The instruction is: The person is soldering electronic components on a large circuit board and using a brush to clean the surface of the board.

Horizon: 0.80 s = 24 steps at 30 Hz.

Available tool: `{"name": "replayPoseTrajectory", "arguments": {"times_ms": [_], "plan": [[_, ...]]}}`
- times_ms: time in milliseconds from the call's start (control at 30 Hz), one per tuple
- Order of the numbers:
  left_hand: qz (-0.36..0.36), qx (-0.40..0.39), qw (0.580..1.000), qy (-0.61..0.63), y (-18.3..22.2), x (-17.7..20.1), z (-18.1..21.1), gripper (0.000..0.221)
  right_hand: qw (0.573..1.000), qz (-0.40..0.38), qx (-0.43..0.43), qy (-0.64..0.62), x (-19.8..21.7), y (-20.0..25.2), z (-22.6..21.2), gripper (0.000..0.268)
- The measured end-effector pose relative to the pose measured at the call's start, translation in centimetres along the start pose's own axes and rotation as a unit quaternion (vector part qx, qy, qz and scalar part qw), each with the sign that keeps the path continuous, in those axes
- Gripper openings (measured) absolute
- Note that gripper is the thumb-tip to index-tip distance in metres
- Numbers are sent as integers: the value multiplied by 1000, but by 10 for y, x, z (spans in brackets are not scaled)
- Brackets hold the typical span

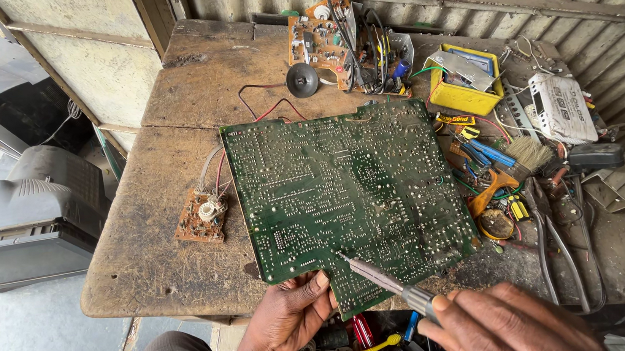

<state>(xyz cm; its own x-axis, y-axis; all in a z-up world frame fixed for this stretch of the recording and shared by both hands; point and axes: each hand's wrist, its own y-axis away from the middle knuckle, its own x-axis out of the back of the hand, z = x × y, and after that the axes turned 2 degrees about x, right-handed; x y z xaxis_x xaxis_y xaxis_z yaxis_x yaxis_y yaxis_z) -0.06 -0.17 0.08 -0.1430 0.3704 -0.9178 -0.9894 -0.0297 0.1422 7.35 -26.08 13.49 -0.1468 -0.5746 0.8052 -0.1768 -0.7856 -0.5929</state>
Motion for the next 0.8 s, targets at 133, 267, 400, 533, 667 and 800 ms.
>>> {"name": "replayPoseTrajectory", "arguments": {"times_ms": [133, 267, 400, 533, 667, 800], "plan": [[7, 4, 1000, 2, 0, 0, -1, 45, 1000, 11, 2, -7, 0, -4, -1, 57], [8, 8, 1000, -1, -1, 3, 0, 44, 1000, 4, -2, -2, 2, -6, -1, 54], [14, 8, 1000, 12, -1, 5, -2, 41, 1000, 11, -24, -8, 5, -9, 3, 54], [-3, 0, 1000, -4, -1, 6, 0, 41, 999, 25, -17, -29, 3, -16, -1, 53], [14, 8, 1000, 3, -2, 7, -1, 41, 998, 51, -43, -6, 4, -21, -5, 52], [6, 3, 1000, -7, 0, 5, 0, 42, 996, 42, -64, -41, 5, -22, -5, 48]]}}
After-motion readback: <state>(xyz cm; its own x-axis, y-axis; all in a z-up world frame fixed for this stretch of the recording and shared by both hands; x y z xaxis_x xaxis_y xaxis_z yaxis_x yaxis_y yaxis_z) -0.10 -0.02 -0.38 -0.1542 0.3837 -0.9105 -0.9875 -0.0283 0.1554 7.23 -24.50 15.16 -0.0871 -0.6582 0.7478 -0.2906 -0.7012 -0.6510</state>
